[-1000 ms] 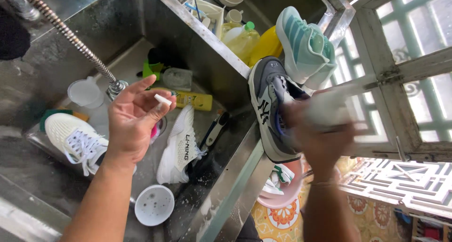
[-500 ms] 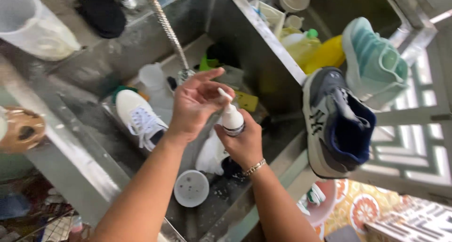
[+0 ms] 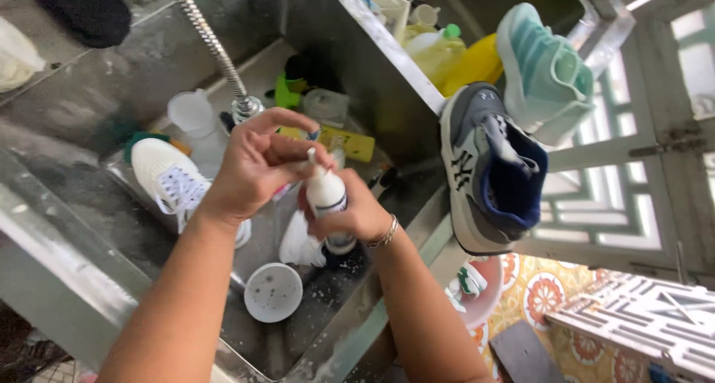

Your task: Clean and apply white-shoe cleaner to various athletic shoes in a sink area.

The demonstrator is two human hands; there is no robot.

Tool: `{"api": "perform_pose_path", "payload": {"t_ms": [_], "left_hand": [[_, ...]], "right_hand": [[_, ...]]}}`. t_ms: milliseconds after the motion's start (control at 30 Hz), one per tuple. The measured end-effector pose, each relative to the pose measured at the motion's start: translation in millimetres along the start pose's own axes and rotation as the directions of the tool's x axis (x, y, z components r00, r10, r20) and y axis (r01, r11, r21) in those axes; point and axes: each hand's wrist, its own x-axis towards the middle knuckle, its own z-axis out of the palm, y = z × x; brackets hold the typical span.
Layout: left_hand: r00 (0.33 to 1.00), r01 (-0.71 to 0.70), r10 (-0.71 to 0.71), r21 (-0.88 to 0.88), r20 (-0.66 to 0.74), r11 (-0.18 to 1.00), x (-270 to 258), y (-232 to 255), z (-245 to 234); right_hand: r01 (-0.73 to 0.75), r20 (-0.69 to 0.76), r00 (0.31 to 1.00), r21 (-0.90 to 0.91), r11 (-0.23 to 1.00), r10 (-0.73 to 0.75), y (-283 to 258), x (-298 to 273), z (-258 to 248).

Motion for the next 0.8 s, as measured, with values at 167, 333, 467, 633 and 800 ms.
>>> {"api": "perform_pose_path", "payload": {"t_ms": [167,333,467,633,800], "left_hand": [[0.963,-0.078,0.115,-0.157,0.245,0.985,-5,-23,-17],[0.997,0.036,-0.018,-0.24,0.077,0.97,0,19,11],[1.0,0.023,-0.023,0.093,-0.004,0.995,8,-3,0],[0.994,0.079,-0.078,-0.005,0.07,0.997,1,0,-3],[0.955,0.163,-0.082,-0.276,0.283,0.947,-5,6,-5]], "right_hand": [[-0.209,0.478,0.878,0.333,0.92,0.027,-9,-1,7],[0.017,0.071,0.997,0.179,0.984,-0.03,12,16,19],[0.119,-0.406,0.845,-0.493,0.862,-0.348,18,31,33],[-0.083,0.01,0.996,0.274,0.958,0.083,7,22,26],[-0.395,0.514,0.858,0.648,0.651,0.008,11,12,19]]}}
